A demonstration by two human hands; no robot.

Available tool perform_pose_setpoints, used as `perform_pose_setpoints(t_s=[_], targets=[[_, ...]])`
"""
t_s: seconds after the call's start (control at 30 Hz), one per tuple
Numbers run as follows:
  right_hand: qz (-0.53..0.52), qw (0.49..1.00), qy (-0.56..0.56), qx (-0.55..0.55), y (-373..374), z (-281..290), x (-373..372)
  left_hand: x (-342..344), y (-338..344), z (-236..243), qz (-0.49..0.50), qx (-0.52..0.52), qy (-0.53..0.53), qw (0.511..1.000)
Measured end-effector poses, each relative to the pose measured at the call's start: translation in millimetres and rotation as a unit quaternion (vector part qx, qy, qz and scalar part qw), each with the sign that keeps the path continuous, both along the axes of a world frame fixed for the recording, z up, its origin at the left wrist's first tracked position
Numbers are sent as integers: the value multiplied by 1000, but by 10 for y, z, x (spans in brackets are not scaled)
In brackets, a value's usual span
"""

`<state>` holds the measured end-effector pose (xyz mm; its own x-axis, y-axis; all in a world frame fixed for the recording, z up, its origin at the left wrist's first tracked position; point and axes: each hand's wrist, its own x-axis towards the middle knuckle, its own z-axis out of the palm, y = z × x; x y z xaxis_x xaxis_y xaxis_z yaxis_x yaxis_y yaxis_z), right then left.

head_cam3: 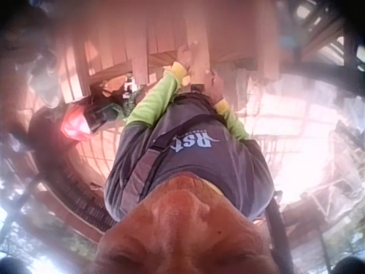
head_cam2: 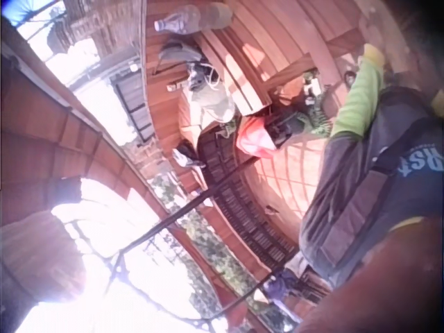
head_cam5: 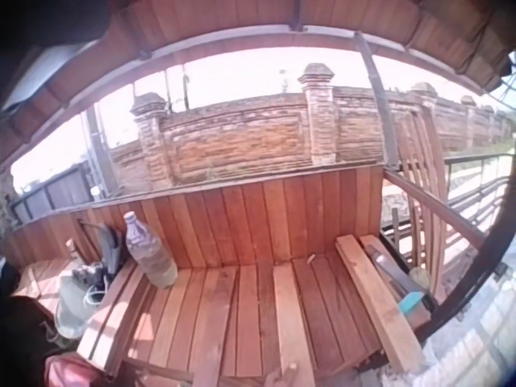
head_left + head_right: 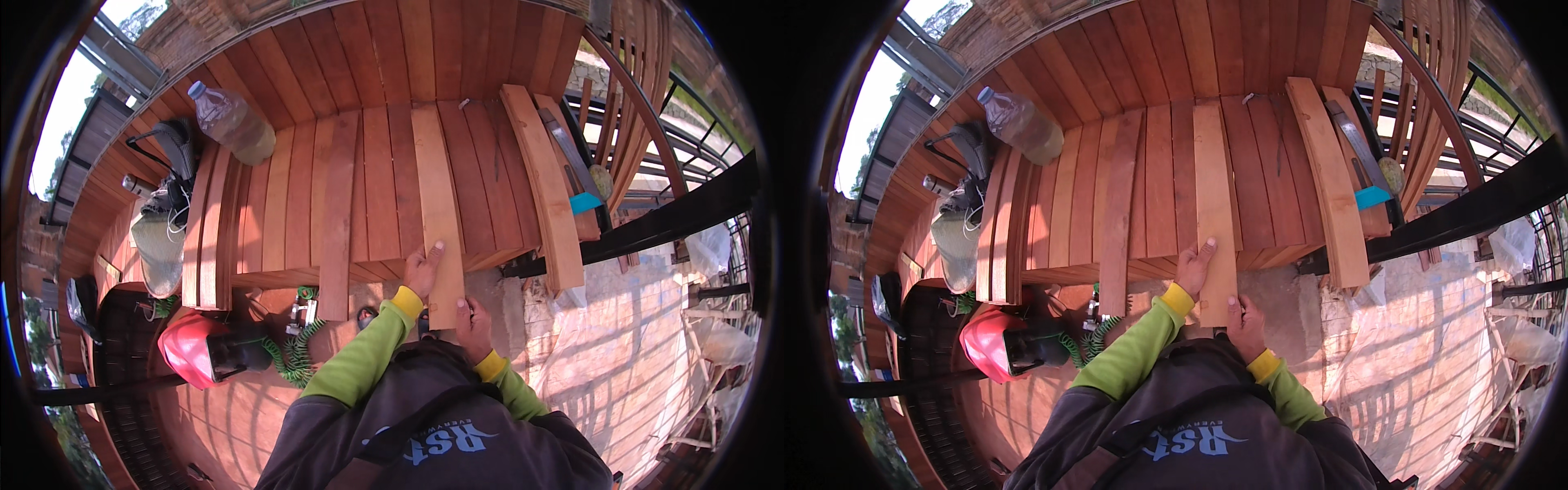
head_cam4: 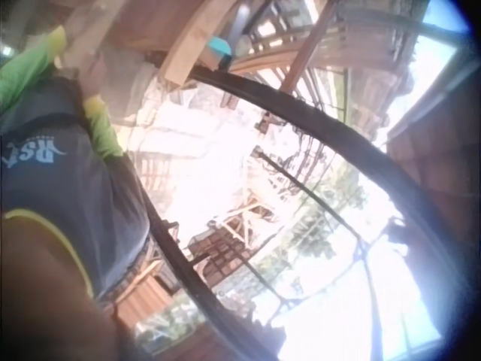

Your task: The person installs wooden planks onto a curved wooden structure. They position a plank, mark it with a pen, and use a metal square to measure and mark another plank. The person also uses a sanding block to smooth the edges of a plank.

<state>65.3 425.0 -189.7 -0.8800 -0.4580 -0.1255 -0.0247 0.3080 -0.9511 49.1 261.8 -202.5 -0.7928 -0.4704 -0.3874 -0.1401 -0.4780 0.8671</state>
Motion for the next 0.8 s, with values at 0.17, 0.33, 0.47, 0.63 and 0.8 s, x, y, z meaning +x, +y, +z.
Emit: perform_pose_setpoints(t_s=[0.17, 0.33, 0.47, 0.63, 0.8], targets=[[-22, 999, 29, -23, -134, 12, -216, -180, -100, -15, -13, -20, -42, 999], [-43, 996, 73, -19, -193, -145, -296, -255, -117, 52, -4, -24, -9, 1000], [-44, 998, 52, -6, -259, -110, -340, -313, -202, 71, -11, -24, -28, 999], [-50, 996, 67, -25, -350, -201, -400, -347, -223, -103, 8, -16, -7, 1000], [-73, 994, 59, -48, -386, -332, -342, 174, -156, -188, -95, -41, -34, 994]])
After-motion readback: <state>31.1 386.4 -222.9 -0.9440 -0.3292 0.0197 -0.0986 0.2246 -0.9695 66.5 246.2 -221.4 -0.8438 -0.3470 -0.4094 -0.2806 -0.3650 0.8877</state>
